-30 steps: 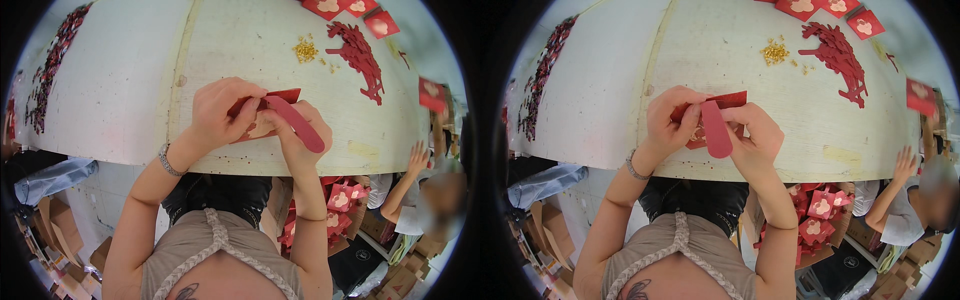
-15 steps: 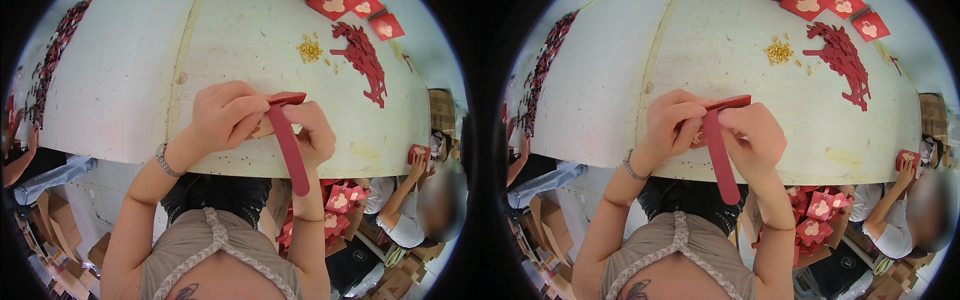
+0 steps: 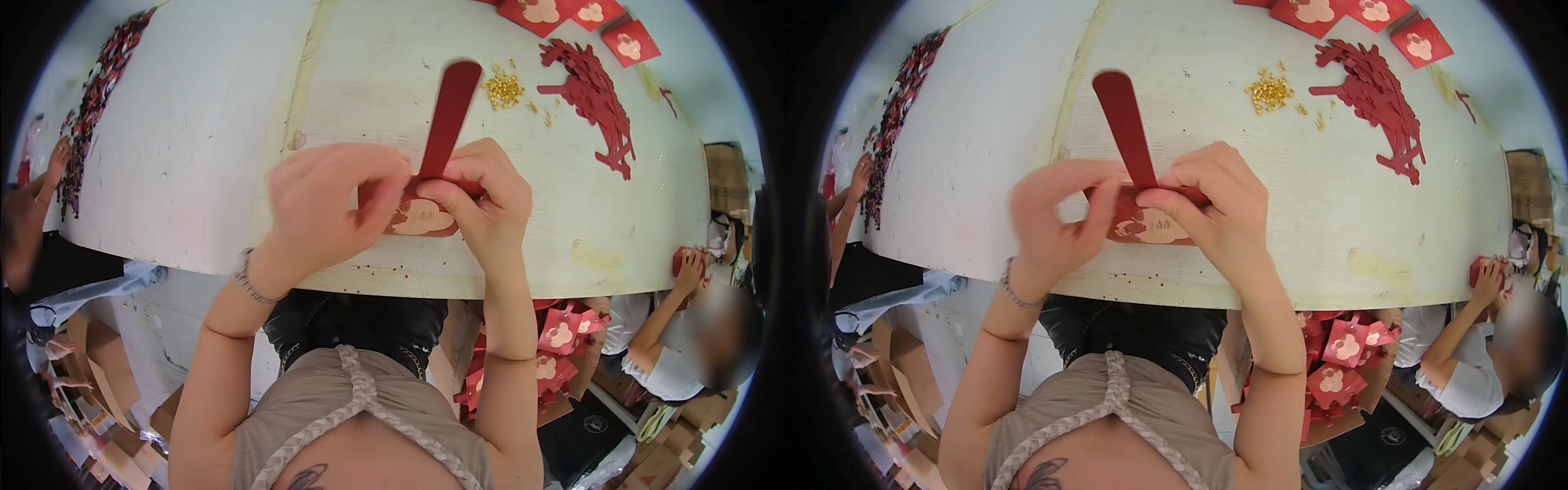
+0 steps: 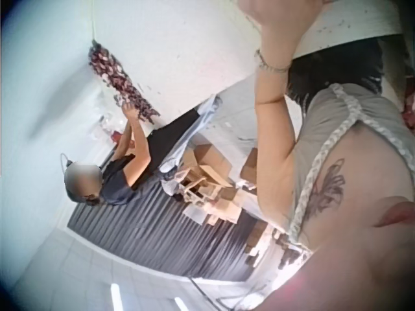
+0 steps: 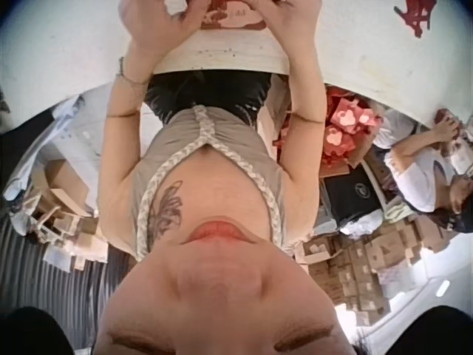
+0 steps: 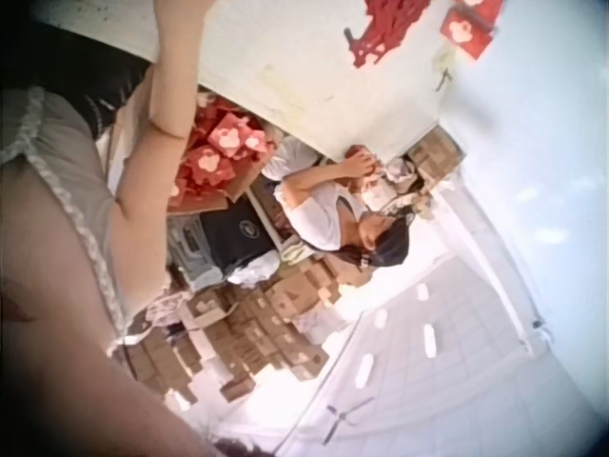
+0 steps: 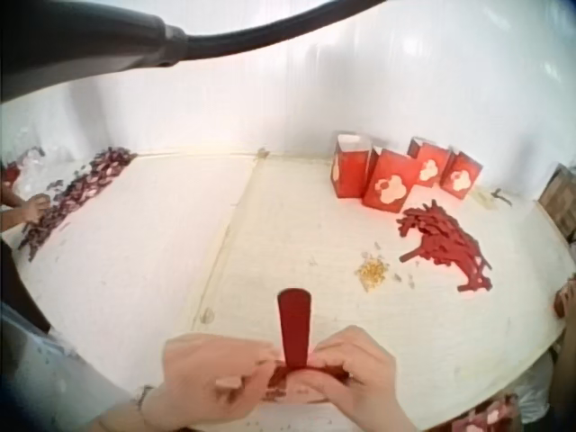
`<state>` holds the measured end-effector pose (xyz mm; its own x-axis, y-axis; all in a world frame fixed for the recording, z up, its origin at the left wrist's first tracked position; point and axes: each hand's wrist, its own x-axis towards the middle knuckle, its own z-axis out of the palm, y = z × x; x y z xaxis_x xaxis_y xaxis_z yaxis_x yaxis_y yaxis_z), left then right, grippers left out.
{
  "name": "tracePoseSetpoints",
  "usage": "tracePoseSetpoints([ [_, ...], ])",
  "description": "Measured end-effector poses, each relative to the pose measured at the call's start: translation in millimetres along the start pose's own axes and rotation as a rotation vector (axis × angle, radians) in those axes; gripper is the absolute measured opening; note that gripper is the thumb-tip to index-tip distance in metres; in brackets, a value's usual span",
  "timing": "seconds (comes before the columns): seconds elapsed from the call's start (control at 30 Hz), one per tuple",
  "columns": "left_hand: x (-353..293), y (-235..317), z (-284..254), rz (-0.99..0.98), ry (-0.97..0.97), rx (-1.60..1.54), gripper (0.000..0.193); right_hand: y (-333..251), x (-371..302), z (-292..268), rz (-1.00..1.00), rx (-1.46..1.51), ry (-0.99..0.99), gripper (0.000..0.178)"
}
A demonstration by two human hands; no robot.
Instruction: The person assembles small red gift boxes at a workbench. They fold the red paper, insert a gold decorative element, and attach a red ribbon to each box, then place the finished boxes in a pile.
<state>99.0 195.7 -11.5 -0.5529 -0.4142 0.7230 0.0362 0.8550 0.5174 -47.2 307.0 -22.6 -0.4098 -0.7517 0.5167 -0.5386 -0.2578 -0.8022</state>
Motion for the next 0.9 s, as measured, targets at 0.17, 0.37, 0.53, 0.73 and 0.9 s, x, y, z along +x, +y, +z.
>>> tracePoseSetpoints([
  [0.17,52.3,7.4,-17.9,0.642,-0.174,0.396,0.026,0.4,-0.9,-2.8,-0.006,-0.019,0.009,0.024],
  [0.37,79.0,-14.3,1.5,0.705,-0.279,0.387,0.03,2.2,-2.1,3.3,-0.163,0.006,0.028,0.025],
  [0.53,73.9,-21.8,1.7,0.472,-0.415,0.104,0.028,8.6,-1.0,2.9,-0.23,0.007,0.059,0.026],
  [0.73,63.7,-7.5,-12.0,-0.306,-0.541,-0.386,0.02,5.4,-3.0,3.8,-0.244,-0.011,0.093,0.026],
  [0.9,53.6,6.4,-20.2,-0.637,-0.503,-0.568,0.009,5.0,-8.5,4.9,-0.254,-0.075,0.145,0.027],
])
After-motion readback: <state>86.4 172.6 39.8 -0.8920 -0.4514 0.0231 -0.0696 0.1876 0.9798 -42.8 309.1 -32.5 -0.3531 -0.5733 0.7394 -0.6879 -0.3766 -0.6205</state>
